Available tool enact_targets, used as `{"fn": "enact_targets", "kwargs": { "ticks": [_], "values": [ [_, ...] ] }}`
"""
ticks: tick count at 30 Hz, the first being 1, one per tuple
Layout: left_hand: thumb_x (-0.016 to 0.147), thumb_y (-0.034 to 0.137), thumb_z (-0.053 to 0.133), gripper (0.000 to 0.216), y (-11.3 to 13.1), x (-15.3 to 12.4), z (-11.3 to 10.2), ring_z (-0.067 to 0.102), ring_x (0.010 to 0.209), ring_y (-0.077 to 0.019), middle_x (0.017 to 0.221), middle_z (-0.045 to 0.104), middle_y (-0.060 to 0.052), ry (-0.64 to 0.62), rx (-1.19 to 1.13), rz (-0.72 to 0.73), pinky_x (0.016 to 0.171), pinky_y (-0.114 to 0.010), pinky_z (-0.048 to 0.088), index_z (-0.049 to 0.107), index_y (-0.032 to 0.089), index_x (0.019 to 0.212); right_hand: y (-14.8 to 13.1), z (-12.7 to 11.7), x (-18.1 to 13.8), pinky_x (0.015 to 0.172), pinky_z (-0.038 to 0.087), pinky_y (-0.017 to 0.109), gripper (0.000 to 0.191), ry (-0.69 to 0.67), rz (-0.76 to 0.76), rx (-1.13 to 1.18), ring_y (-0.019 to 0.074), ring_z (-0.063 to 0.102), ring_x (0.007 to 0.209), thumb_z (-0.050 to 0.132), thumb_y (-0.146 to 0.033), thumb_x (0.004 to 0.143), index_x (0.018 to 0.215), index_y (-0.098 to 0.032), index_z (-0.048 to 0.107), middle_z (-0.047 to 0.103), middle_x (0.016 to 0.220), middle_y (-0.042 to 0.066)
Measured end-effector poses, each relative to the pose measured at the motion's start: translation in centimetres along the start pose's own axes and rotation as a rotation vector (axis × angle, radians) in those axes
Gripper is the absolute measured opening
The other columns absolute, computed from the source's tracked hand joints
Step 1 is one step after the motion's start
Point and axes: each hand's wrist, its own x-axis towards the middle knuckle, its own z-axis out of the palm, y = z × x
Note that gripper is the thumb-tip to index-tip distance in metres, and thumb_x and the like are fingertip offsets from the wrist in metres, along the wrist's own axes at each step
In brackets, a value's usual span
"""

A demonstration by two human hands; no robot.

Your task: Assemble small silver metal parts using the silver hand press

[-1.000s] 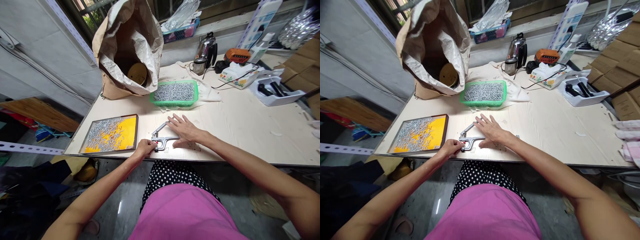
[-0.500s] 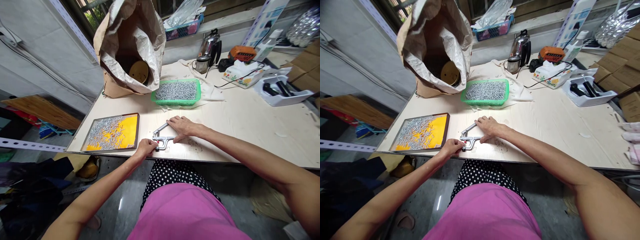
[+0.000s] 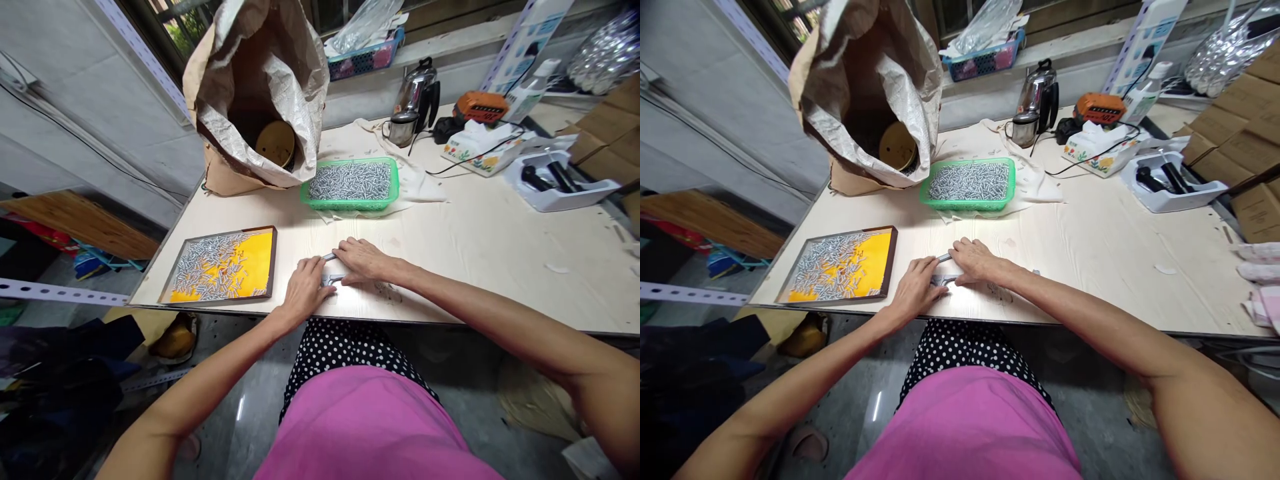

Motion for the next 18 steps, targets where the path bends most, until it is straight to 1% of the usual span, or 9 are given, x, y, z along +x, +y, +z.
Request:
{"fn": "enact_targets", "kwargs": {
  "ticks": [2,3,5,8,9,11,14,16,18],
  "values": [
    [0.084,0.035,0.067,0.061,-0.3,1.6,0.2,0.043,0.126,-0.0311,0.140,0.047,-0.017,-0.085,0.019,0.089,0.104,-0.046,0.040,0.042,0.014,0.136,0.0,0.1,-0.1,0.083,0.042,0.039,0.077,-0.022,0.012,0.016,0.0319,0.049,0.109,0.078,-0.049,0.069,0.129,-0.010,0.051,0.056,0.122,0.018],
    [0.084,0.035,0.066,0.063,-0.4,2.4,0.2,0.044,0.125,-0.0308,0.140,0.048,-0.017,-0.137,0.026,0.117,0.103,-0.046,0.040,0.040,0.014,0.138,0.0,0.1,-0.1,0.083,0.043,0.039,0.081,-0.035,0.029,0.023,0.0324,0.049,0.109,0.079,-0.050,0.067,0.131,-0.009,0.050,0.055,0.123,0.019],
    [0.084,0.035,0.065,0.065,-0.6,3.5,0.0,0.048,0.119,-0.0301,0.135,0.051,-0.017,-0.233,0.049,0.151,0.101,-0.046,0.041,0.037,0.014,0.139,-0.1,0.0,-0.2,0.082,0.045,0.039,0.080,-0.055,0.061,0.022,0.0329,0.050,0.109,0.079,-0.050,0.066,0.129,-0.009,0.052,0.055,0.123,0.019],
    [0.082,0.035,0.068,0.066,-0.2,4.4,-0.6,0.049,0.114,-0.0299,0.128,0.053,-0.018,-0.308,0.122,0.167,0.099,-0.044,0.042,0.039,0.010,0.136,-0.4,-0.5,-0.4,0.082,0.046,0.038,0.063,-0.090,0.075,0.002,0.0317,0.052,0.107,0.077,-0.047,0.071,0.119,-0.010,0.059,0.059,0.115,0.017],
    [0.082,0.034,0.067,0.062,0.1,4.5,-0.7,0.049,0.113,-0.0295,0.124,0.054,-0.017,-0.323,0.144,0.173,0.098,-0.043,0.042,0.043,0.009,0.133,-0.6,-0.6,-0.4,0.082,0.046,0.037,0.058,-0.102,0.078,0.002,0.0308,0.053,0.106,0.077,-0.045,0.073,0.116,-0.010,0.061,0.060,0.112,0.017],
    [0.084,0.032,0.064,0.045,0.7,4.6,-0.9,0.049,0.109,-0.0279,0.117,0.057,-0.014,-0.336,0.169,0.171,0.095,-0.041,0.044,0.051,0.011,0.122,-0.9,-0.8,-0.5,0.080,0.045,0.035,0.045,-0.116,0.095,0.012,0.0292,0.054,0.103,0.075,-0.040,0.077,0.110,-0.011,0.064,0.061,0.108,0.016],
    [0.089,0.030,0.059,0.025,1.3,4.5,-0.7,0.050,0.104,-0.0257,0.107,0.059,-0.010,-0.315,0.155,0.124,0.088,-0.038,0.046,0.059,0.014,0.108,-1.1,-1.0,-0.7,0.078,0.044,0.032,0.026,-0.109,0.092,0.031,0.0265,0.057,0.100,0.070,-0.030,0.082,0.101,-0.012,0.066,0.063,0.104,0.014],
    [0.090,0.029,0.058,0.018,1.3,4.4,-0.5,0.051,0.102,-0.0247,0.101,0.060,-0.009,-0.294,0.127,0.096,0.085,-0.036,0.047,0.062,0.015,0.102,-1.2,-1.0,-0.9,0.077,0.043,0.031,0.016,-0.104,0.080,0.055,0.0241,0.058,0.096,0.066,-0.024,0.085,0.096,-0.013,0.067,0.064,0.100,0.013],
    [0.091,0.028,0.058,0.014,1.2,4.3,-0.3,0.052,0.099,-0.0240,0.096,0.060,-0.007,-0.277,0.093,0.086,0.083,-0.035,0.047,0.064,0.016,0.096,-1.3,-1.0,-1.2,0.076,0.042,0.030,0.013,-0.103,0.073,0.091,0.0219,0.059,0.093,0.060,-0.022,0.090,0.094,-0.013,0.067,0.065,0.097,0.012]
  ]
}}
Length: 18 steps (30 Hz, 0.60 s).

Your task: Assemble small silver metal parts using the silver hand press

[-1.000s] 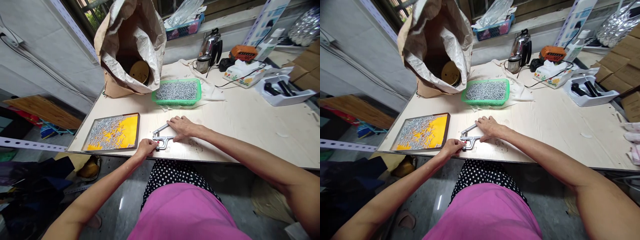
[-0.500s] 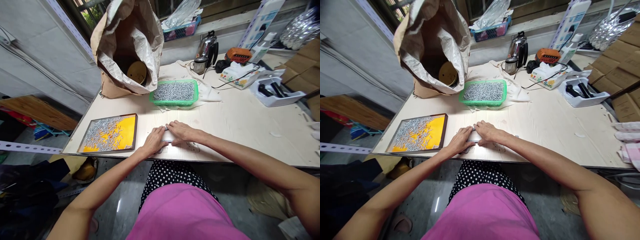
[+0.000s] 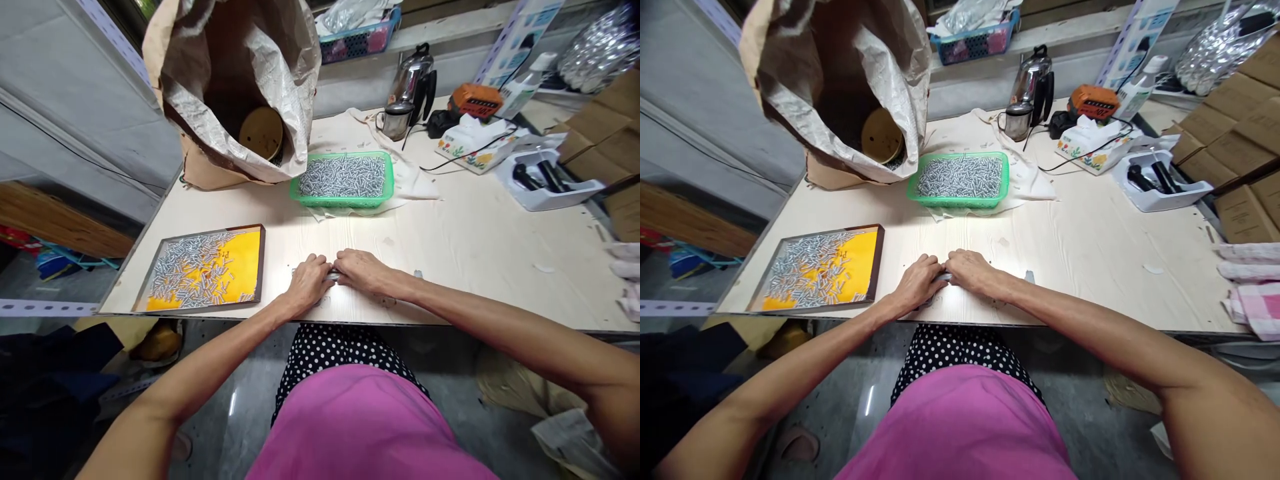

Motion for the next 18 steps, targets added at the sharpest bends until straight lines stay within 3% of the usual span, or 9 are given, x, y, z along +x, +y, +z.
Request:
{"fn": "enact_targets", "kwargs": {
  "ticks": [4,7,10,12,15,18],
  "values": [
    [0.090,0.027,0.060,0.012,-0.3,0.2,0.2,0.053,0.096,-0.0233,0.091,0.061,-0.006,0.010,-0.040,0.015,0.082,-0.035,0.047,0.067,0.017,0.090,-0.5,0.3,-0.4,0.079,0.042,0.030,0.018,0.021,0.014,0.016,0.0213,0.059,0.094,0.052,-0.022,0.095,0.096,-0.012,0.067,0.066,0.097,0.012],
    [0.086,0.028,0.064,0.016,-0.5,0.4,0.4,0.054,0.099,-0.0246,0.096,0.063,-0.007,0.028,-0.033,0.004,0.085,-0.036,0.048,0.067,0.017,0.097,-0.4,0.0,-0.7,0.083,0.042,0.032,0.018,0.042,0.026,-0.020,0.0235,0.057,0.099,0.057,-0.023,0.093,0.103,-0.011,0.066,0.064,0.105,0.014],
    [0.076,0.032,0.075,0.047,-1.1,-0.4,0.4,0.052,0.112,-0.0275,0.118,0.061,-0.010,0.120,-0.074,0.004,0.094,-0.039,0.046,0.061,0.017,0.119,0.5,-0.7,-1.9,0.084,0.043,0.034,0.036,0.107,0.000,0.001,0.0257,0.055,0.103,0.066,-0.033,0.088,0.115,-0.011,0.061,0.061,0.113,0.015],
    [0.077,0.034,0.075,0.056,-1.9,-1.6,0.1,0.051,0.118,-0.0275,0.128,0.057,-0.012,0.247,-0.138,-0.014,0.099,-0.039,0.044,0.056,0.017,0.126,1.2,-0.7,-3.4,0.085,0.043,0.035,0.038,0.199,0.054,0.017,0.0265,0.053,0.104,0.063,-0.039,0.089,0.116,-0.012,0.059,0.060,0.113,0.014],
    [0.089,0.034,0.061,0.028,-3.2,-4.2,-0.8,0.058,0.106,-0.0233,0.110,0.064,-0.010,0.385,-0.212,-0.174,0.093,-0.036,0.046,0.066,0.016,0.110,1.5,0.6,-6.1,0.082,0.043,0.034,0.029,0.259,0.250,0.029,0.0257,0.056,0.100,0.053,-0.038,0.095,0.109,-0.015,0.060,0.060,0.106,0.012],
    [0.091,0.033,0.056,0.023,-3.7,-6.6,-1.3,0.062,0.087,-0.0207,0.087,0.068,-0.007,0.288,-0.214,-0.399,0.080,-0.031,0.047,0.070,0.016,0.083,0.7,2.9,-7.7,0.076,0.043,0.032,0.024,0.162,0.364,0.072,0.0236,0.059,0.094,0.052,-0.034,0.095,0.108,-0.015,0.058,0.061,0.105,0.011]
  ]
}}
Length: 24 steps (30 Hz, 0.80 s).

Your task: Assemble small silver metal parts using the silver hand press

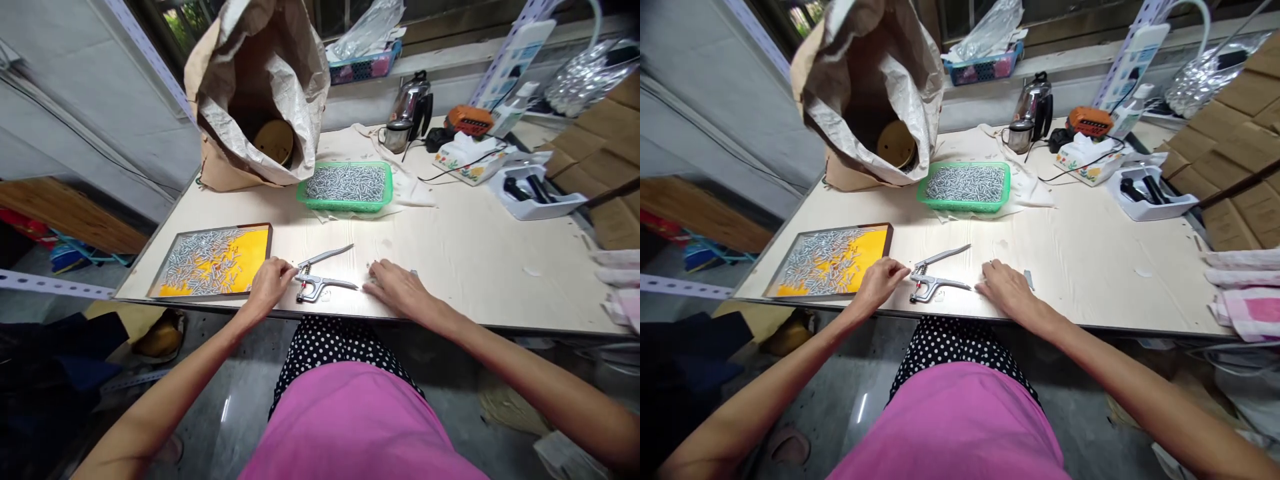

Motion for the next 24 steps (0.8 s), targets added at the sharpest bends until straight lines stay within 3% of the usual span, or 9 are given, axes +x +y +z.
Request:
{"fn": "enact_targets", "kwargs": {
  "ticks": [3,6,10,13,15,19,22,24],
  "values": [
    [0.088,0.033,0.060,0.022,0.0,-1.3,0.1,0.064,0.082,-0.0202,0.086,0.070,-0.007,-0.142,0.062,-0.147,0.071,-0.028,0.044,0.070,0.017,0.077,-0.6,1.5,-0.7,0.076,0.044,0.031,0.019,-0.045,0.043,0.025,0.0227,0.061,0.094,0.047,-0.022,0.095,0.107,-0.014,0.059,0.061,0.106,0.013],
    [0.086,0.039,0.061,0.024,0.6,-1.7,0.9,0.065,0.085,-0.0205,0.091,0.072,-0.007,-0.201,0.095,-0.207,0.069,-0.027,0.043,0.071,0.018,0.080,-0.8,1.6,-0.1,0.079,0.045,0.031,0.022,-0.013,0.014,0.123,0.0220,0.063,0.093,0.044,-0.017,0.094,0.105,-0.014,0.063,0.064,0.103,0.013],
    [0.085,0.043,0.061,0.027,1.3,-0.9,1.5,0.066,0.087,-0.0211,0.091,0.073,-0.008,-0.288,0.129,-0.272,0.067,-0.026,0.042,0.074,0.020,0.083,-0.8,0.9,1.6,0.076,0.049,0.030,0.020,0.078,0.051,0.566,0.0190,0.065,0.082,0.050,-0.021,0.090,0.096,-0.016,0.068,0.069,0.089,0.008],
    [0.085,0.037,0.057,0.025,1.2,0.1,1.3,0.066,0.082,-0.0207,0.082,0.073,-0.008,-0.383,0.178,-0.199,0.064,-0.025,0.041,0.074,0.019,0.079,-1.8,0.9,2.7,0.061,0.050,0.027,0.020,0.015,0.161,0.980,0.0151,0.063,0.061,0.053,-0.028,0.088,0.092,-0.015,0.067,0.066,0.068,0.002],
    [0.086,0.031,0.055,0.024,1.0,0.5,1.1,0.066,0.078,-0.0204,0.079,0.071,-0.008,-0.407,0.224,-0.076,0.063,-0.026,0.041,0.072,0.018,0.076,-3.2,1.4,3.1,0.057,0.050,0.026,0.018,-0.011,0.145,1.088,0.0140,0.062,0.057,0.054,-0.027,0.087,0.092,-0.015,0.066,0.064,0.063,0.000],
    [0.089,0.023,0.050,0.024,-0.2,0.1,0.7,0.064,0.078,-0.0206,0.086,0.069,-0.010,-0.359,0.277,0.150,0.067,-0.028,0.043,0.071,0.015,0.080,-6.1,2.5,3.5,0.061,0.049,0.025,0.017,0.020,-0.061,0.945,0.0134,0.063,0.063,0.053,-0.018,0.086,0.092,-0.017,0.068,0.068,0.073,0.001],
    [0.093,0.025,0.047,0.025,-1.4,-1.0,0.8,0.063,0.079,-0.0188,0.089,0.067,-0.008,-0.279,0.185,0.183,0.070,-0.027,0.044,0.069,0.016,0.086,-6.9,2.4,4.0,0.077,0.048,0.028,0.018,0.167,-0.240,0.741,0.0148,0.063,0.081,0.053,-0.011,0.085,0.090,-0.017,0.069,0.070,0.089,0.004],
    [0.094,0.024,0.048,0.023,-2.1,-1.7,1.1,0.062,0.081,-0.0171,0.089,0.066,-0.006,-0.253,0.090,0.208,0.072,-0.025,0.045,0.069,0.017,0.088,-6.8,1.9,4.6,0.081,0.046,0.029,0.018,0.231,-0.276,0.652,0.0153,0.061,0.086,0.054,-0.009,0.086,0.092,-0.016,0.070,0.069,0.092,0.005]
  ]
}}
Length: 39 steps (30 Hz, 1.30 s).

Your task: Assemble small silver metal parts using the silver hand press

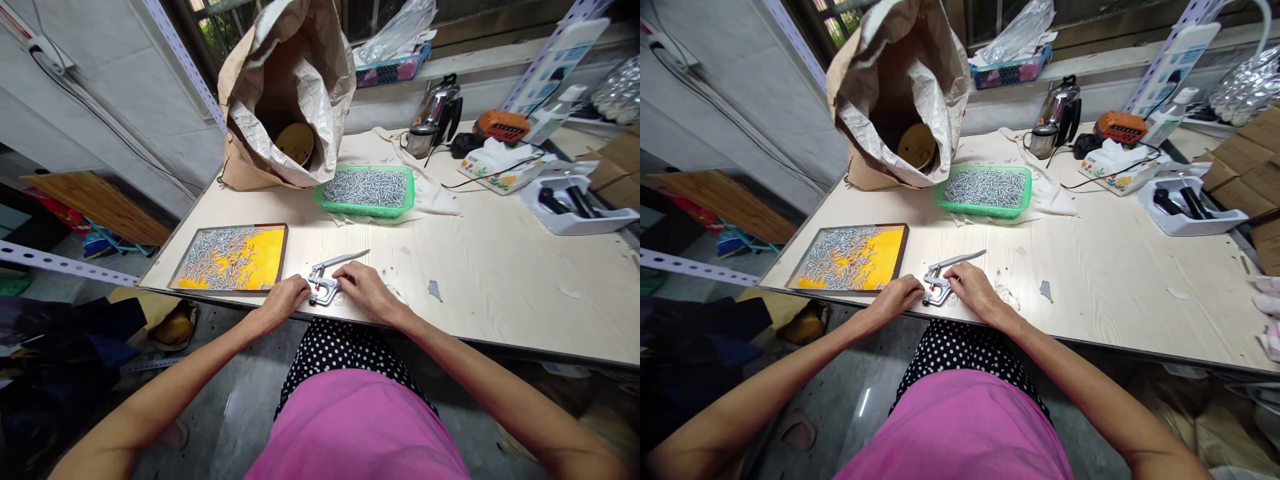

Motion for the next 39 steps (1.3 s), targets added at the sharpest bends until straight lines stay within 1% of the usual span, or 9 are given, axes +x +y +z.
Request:
{"fn": "enact_targets", "kwargs": {
  "ticks": [4,7,12,21,24,28,33,36,39],
  "values": [
    [0.094,0.020,0.049,0.021,-0.3,-0.9,1.2,0.061,0.081,-0.0161,0.089,0.063,-0.006,0.045,-0.126,0.050,0.076,-0.025,0.046,0.068,0.016,0.087,-0.5,-0.5,0.8,0.078,0.044,0.026,0.019,-0.125,-0.113,-0.136,0.0142,0.059,0.084,0.052,-0.012,0.091,0.096,-0.016,0.070,0.064,0.092,0.005],
    [0.095,0.021,0.050,0.018,0.1,-1.8,2.3,0.061,0.083,-0.0164,0.088,0.063,-0.005,0.147,-0.233,0.015,0.076,-0.027,0.047,0.066,0.016,0.088,-1.5,0.2,1.2,0.070,0.041,0.025,0.020,-0.335,-0.227,-0.322,0.0145,0.057,0.080,0.049,-0.016,0.095,0.096,-0.017,0.069,0.061,0.093,0.006],
    [0.096,0.024,0.049,0.015,1.3,-4.1,4.2,0.060,0.089,-0.0163,0.094,0.063,-0.006,0.333,-0.358,-0.010,0.082,-0.029,0.049,0.062,0.017,0.098,-3.0,2.2,2.8,0.068,0.041,0.027,0.019,-0.520,-0.340,-0.519,0.0180,0.059,0.084,0.049,-0.020,0.095,0.100,-0.017,0.068,0.061,0.100,0.009],
    [0.095,0.036,0.045,0.028,2.3,-5.2,3.8,0.065,0.079,-0.0199,0.083,0.067,-0.006,0.460,-0.459,-0.084,0.073,-0.031,0.055,0.065,0.022,0.082,-4.3,4.7,4.3,0.073,0.048,0.032,0.018,-0.528,-0.415,-0.595,0.0227,0.061,0.089,0.053,-0.015,0.089,0.102,-0.010,0.064,0.062,0.105,0.013],
    [0.093,0.044,0.048,0.028,1.2,-4.9,4.8,0.069,0.080,-0.0222,0.084,0.069,-0.005,0.547,-0.506,-0.044,0.073,-0.032,0.058,0.068,0.026,0.083,-2.8,1.8,7.0,0.071,0.046,0.027,0.014,-0.324,-0.298,-0.536,0.0179,0.060,0.083,0.052,-0.013,0.090,0.098,-0.014,0.063,0.062,0.101,0.008],
    [0.091,0.045,0.051,0.025,-0.3,-4.2,6.1,0.070,0.081,-0.0226,0.085,0.070,-0.003,0.557,-0.501,0.000,0.073,-0.031,0.060,0.069,0.030,0.084,-1.1,-6.4,12.1,0.079,0.045,0.026,0.018,0.078,-0.059,-0.549,0.0160,0.060,0.087,0.047,-0.017,0.095,0.096,-0.015,0.065,0.063,0.100,0.008],
    [0.092,0.042,0.052,0.022,0.1,-4.3,6.3,0.071,0.083,-0.0218,0.088,0.071,-0.003,0.560,-0.463,0.036,0.074,-0.030,0.060,0.070,0.031,0.087,-0.3,-14.7,16.9,0.090,0.044,0.030,0.026,0.123,-0.017,-0.587,0.0195,0.060,0.105,0.056,-0.026,0.094,0.114,-0.014,0.065,0.067,0.113,0.012],
    [0.093,0.041,0.051,0.024,0.7,-5.2,4.6,0.070,0.086,-0.0214,0.092,0.071,-0.004,0.619,-0.421,0.019,0.079,-0.030,0.059,0.071,0.029,0.092,-0.2,-15.7,16.7,0.095,0.043,0.033,0.035,0.153,-0.050,-0.627,0.0208,0.058,0.114,0.053,-0.029,0.096,0.127,-0.016,0.060,0.066,0.121,0.012],
    [0.095,0.040,0.047,0.028,0.0,-5.8,1.4,0.068,0.090,-0.0218,0.093,0.071,-0.006,0.684,-0.323,-0.059,0.083,-0.033,0.055,0.070,0.024,0.093,0.2,-13.7,14.0,0.093,0.044,0.035,0.031,0.095,-0.104,-0.623,0.0225,0.061,0.108,0.051,-0.029,0.096,0.122,-0.018,0.064,0.067,0.118,0.011]
  ]
}}
